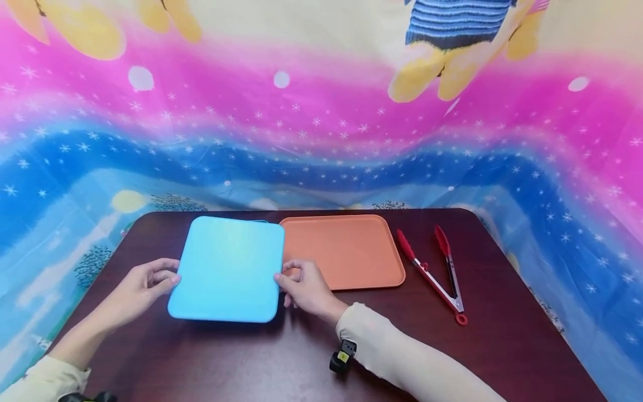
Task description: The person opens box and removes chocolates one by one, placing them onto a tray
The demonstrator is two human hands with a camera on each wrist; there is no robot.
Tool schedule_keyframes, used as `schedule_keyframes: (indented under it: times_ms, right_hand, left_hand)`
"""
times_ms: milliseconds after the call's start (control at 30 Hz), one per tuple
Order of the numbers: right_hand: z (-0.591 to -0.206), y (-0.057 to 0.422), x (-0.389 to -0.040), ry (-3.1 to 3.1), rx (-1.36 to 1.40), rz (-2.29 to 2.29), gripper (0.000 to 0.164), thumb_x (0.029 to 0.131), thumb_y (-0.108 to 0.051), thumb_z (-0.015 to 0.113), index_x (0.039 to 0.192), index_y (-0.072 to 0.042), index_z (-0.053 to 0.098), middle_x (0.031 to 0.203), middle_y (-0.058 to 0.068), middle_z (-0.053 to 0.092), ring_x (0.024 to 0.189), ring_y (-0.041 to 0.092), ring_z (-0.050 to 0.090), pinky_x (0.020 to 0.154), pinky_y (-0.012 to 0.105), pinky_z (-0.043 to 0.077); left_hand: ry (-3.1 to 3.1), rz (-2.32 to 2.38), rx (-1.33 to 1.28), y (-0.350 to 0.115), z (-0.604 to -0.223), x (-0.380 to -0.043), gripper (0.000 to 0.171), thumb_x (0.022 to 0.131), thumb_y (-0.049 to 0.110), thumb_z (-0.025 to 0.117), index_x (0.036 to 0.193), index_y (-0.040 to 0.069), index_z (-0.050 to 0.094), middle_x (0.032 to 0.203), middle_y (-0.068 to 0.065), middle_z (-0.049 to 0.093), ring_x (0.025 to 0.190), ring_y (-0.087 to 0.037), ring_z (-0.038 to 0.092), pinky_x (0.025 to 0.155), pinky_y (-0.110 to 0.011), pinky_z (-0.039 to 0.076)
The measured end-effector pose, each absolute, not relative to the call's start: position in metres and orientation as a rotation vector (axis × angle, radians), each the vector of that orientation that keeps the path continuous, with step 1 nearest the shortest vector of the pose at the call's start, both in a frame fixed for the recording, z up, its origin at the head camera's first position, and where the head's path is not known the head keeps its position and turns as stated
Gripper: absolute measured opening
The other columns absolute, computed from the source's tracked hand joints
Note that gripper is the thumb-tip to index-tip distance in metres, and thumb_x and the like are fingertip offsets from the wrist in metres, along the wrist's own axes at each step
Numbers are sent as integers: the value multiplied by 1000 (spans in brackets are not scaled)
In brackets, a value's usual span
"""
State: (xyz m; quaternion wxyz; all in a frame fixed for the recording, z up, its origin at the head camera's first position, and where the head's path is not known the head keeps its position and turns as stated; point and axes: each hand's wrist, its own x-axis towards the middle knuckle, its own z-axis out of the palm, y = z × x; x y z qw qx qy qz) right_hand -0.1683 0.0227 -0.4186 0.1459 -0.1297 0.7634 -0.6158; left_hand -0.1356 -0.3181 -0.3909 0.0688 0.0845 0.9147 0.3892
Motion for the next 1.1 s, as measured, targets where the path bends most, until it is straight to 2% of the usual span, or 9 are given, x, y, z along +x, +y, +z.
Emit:
schedule_keyframes:
  times_ms: [67, 167, 400, 533, 667, 867, 967, 1100]
  right_hand:
    - [-419, 23, -165, 2192, -379, -1767, 18, 99, -14, 65, 104, 3, 60, 71, 31, 66, 44, 17, 57, 42, 22, 41]
    - [-420, 22, -160, 2181, -395, -1743, 18, 99, -16, 65, 99, 2, 61, 79, 34, 67, 45, 19, 58, 42, 22, 41]
    - [-425, 19, -153, 2156, -426, -1676, 20, 100, -18, 64, 95, 1, 68, 82, 26, 74, 45, 18, 57, 44, 21, 42]
    - [-427, 16, -148, 2121, -420, -1647, 22, 100, -18, 64, 91, -1, 71, 82, 23, 75, 44, 13, 55, 42, 19, 37]
    - [-429, 15, -143, 2096, -402, -1620, 22, 100, -19, 64, 87, -2, 71, 81, 22, 75, 43, 12, 54, 41, 19, 37]
    - [-432, 15, -138, 2074, -392, -1581, 22, 99, -20, 66, 85, -4, 70, 80, 22, 75, 42, 13, 53, 41, 19, 36]
    - [-435, 16, -136, 2064, -398, -1559, 22, 99, -21, 66, 85, -5, 69, 81, 22, 75, 42, 13, 53, 41, 20, 36]
    - [-437, 22, -133, 2062, -401, -1538, 21, 98, -20, 66, 85, -4, 69, 80, 21, 75, 41, 11, 52, 40, 19, 37]
  left_hand:
    - [2721, 1169, 252, -321, -392, -134, 42, 107, 21, 52, 136, -10, 47, 114, -21, 73, 89, 6, 64, 74, -24, 55]
    - [2653, 1169, 260, -327, -393, -131, 39, 107, 19, 50, 133, -11, 47, 109, -18, 74, 86, 1, 65, 73, -27, 55]
    - [2538, 1109, 247, -342, -393, -127, 39, 109, 21, 47, 129, -12, 48, 111, -16, 72, 92, -11, 69, 75, -30, 56]
    - [2516, 1069, 260, -350, -394, -127, 41, 110, 22, 45, 130, -13, 50, 107, -11, 71, 93, -7, 68, 76, -31, 57]
    - [2467, 1074, 369, -357, -398, -126, 35, 109, 18, 45, 124, -13, 53, 95, -1, 71, 85, 0, 63, 73, -27, 54]
    - [2391, 1115, 539, -365, -401, -125, 23, 107, 9, 48, 116, -9, 59, 87, 9, 70, 80, -7, 63, 69, -22, 46]
    - [2319, 1171, 605, -366, -402, -124, 20, 106, 5, 47, 113, -10, 59, 85, 12, 70, 78, -11, 62, 66, -24, 45]
    - [2191, 1255, 625, -360, -404, -122, 17, 105, 4, 48, 107, -10, 58, 73, 14, 58, 68, -18, 55, 58, -31, 41]
